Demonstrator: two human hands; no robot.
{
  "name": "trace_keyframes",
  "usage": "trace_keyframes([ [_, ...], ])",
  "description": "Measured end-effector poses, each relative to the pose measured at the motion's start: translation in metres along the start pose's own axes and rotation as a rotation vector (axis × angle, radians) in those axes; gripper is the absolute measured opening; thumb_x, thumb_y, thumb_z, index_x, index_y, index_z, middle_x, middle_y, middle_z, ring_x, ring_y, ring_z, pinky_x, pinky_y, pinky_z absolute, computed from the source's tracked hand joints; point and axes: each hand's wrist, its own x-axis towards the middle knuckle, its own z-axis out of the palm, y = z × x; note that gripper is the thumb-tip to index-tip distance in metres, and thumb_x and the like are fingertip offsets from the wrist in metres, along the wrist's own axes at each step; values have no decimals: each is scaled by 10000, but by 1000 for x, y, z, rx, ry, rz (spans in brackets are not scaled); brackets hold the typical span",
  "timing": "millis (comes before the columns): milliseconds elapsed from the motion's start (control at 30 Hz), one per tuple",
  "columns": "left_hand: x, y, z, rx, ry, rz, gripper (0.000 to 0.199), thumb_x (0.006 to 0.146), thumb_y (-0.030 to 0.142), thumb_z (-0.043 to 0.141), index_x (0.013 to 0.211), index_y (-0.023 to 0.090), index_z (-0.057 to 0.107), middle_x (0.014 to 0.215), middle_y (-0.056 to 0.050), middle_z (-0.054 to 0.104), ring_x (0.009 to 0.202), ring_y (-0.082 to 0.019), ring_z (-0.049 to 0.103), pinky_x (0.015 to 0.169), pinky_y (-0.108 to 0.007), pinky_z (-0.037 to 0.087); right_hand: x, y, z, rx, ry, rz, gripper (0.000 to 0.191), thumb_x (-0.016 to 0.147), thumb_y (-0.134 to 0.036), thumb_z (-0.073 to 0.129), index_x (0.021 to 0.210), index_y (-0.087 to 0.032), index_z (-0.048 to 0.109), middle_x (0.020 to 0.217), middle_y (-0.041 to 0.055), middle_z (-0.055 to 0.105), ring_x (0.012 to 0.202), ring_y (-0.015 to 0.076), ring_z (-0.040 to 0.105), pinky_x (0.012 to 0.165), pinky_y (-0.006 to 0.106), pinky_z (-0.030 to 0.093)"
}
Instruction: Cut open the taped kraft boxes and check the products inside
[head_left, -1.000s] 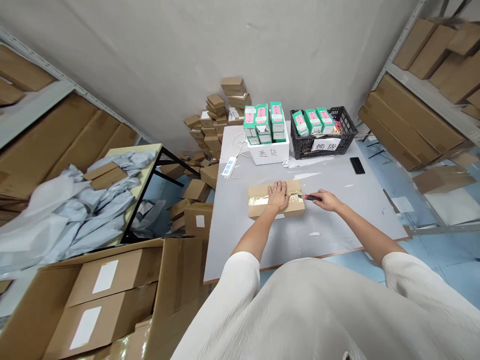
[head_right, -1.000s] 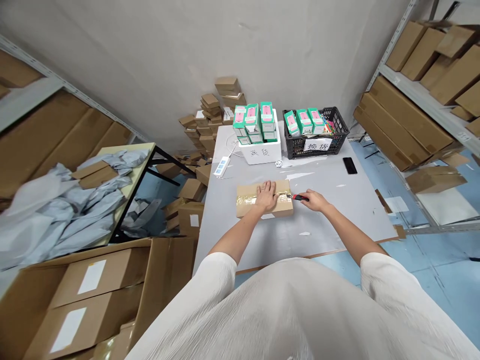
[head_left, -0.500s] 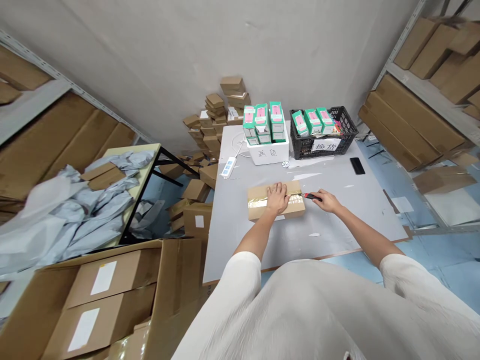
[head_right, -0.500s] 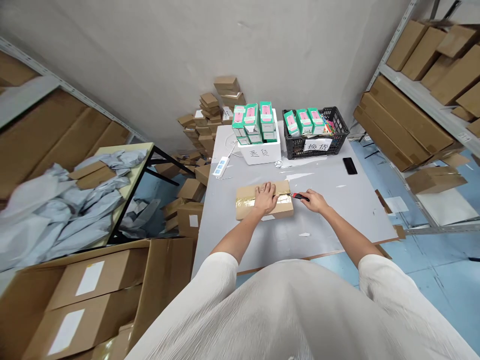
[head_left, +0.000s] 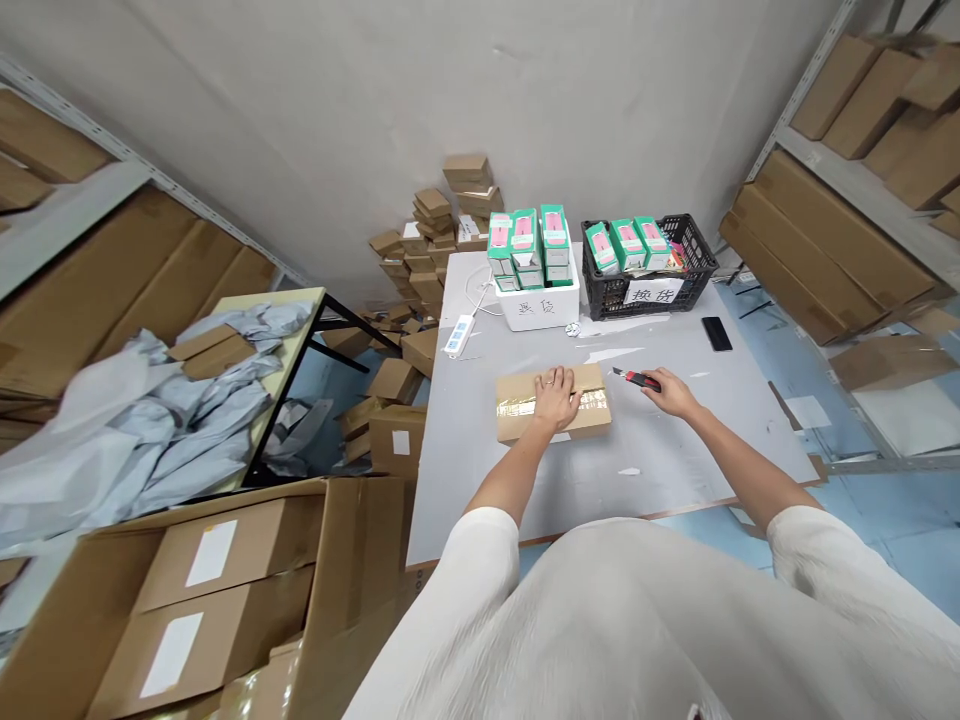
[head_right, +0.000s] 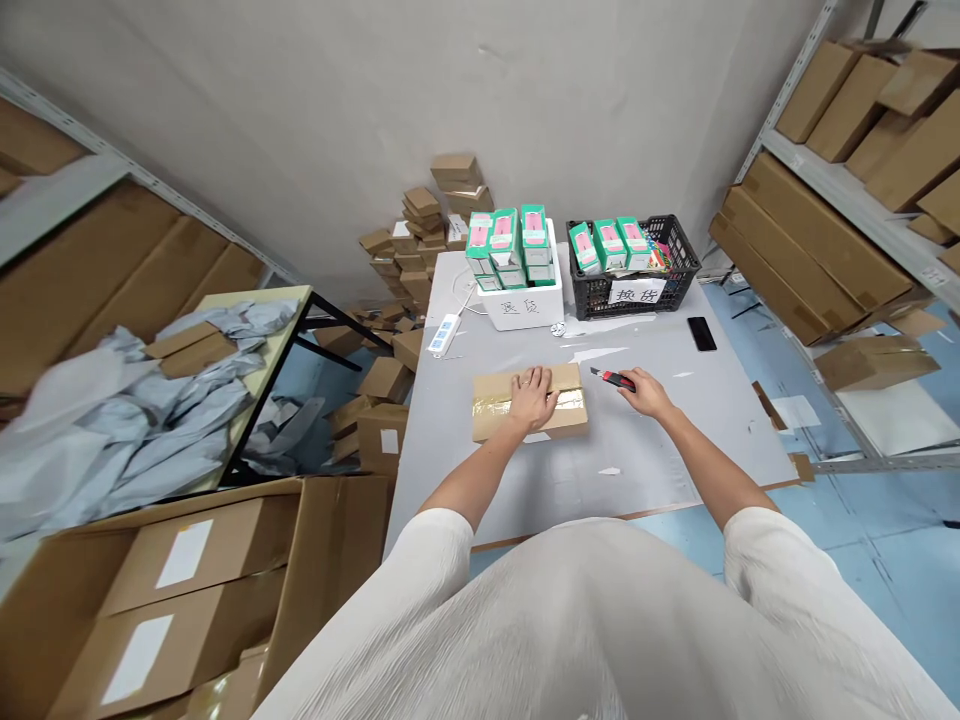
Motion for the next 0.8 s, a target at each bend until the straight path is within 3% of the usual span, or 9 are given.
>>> trace_keyframes([
  [167,2,1,-1,-53,-28,-36,718,1027,434,521,1685,160,432,1790,-219,360,1685,-400,268,1364,-675,112,2,-10,16,86,18,54,432,981,-407,646,1380,-263,730,1239,107,737,1122,303,706,962,408,573],
  [267,-7,0,-4,-89,11,-42,630,1018,386,537,1612,178,514,1798,-200,342,1695,-392,239,1367,-673,125,-2,-7,26,140,63,130,423,948,-377,643,1338,-242,740,1232,108,745,1127,297,704,986,405,565],
  [400,-39,-2,-5,-112,80,-17,508,1018,336,544,1510,226,597,1678,-186,493,1615,-373,374,1348,-645,218,-13,8,45,146,74,290,405,892,-325,650,1268,-211,744,1253,116,755,1145,296,703,1001,383,547],
  [567,-80,-3,-1,-99,113,-64,488,1026,312,541,1504,239,609,1557,-182,570,1470,-375,496,1269,-603,350,-24,33,73,85,52,528,392,918,-404,674,1241,-195,751,1248,146,755,1127,303,710,889,346,547],
  [800,-100,-6,2,-77,75,-83,501,1058,292,510,1551,247,587,1545,-174,579,1442,-360,514,1225,-565,405,-14,58,106,1,-50,705,411,940,-437,705,1265,-191,753,1339,198,686,1199,338,694,902,382,562],
])
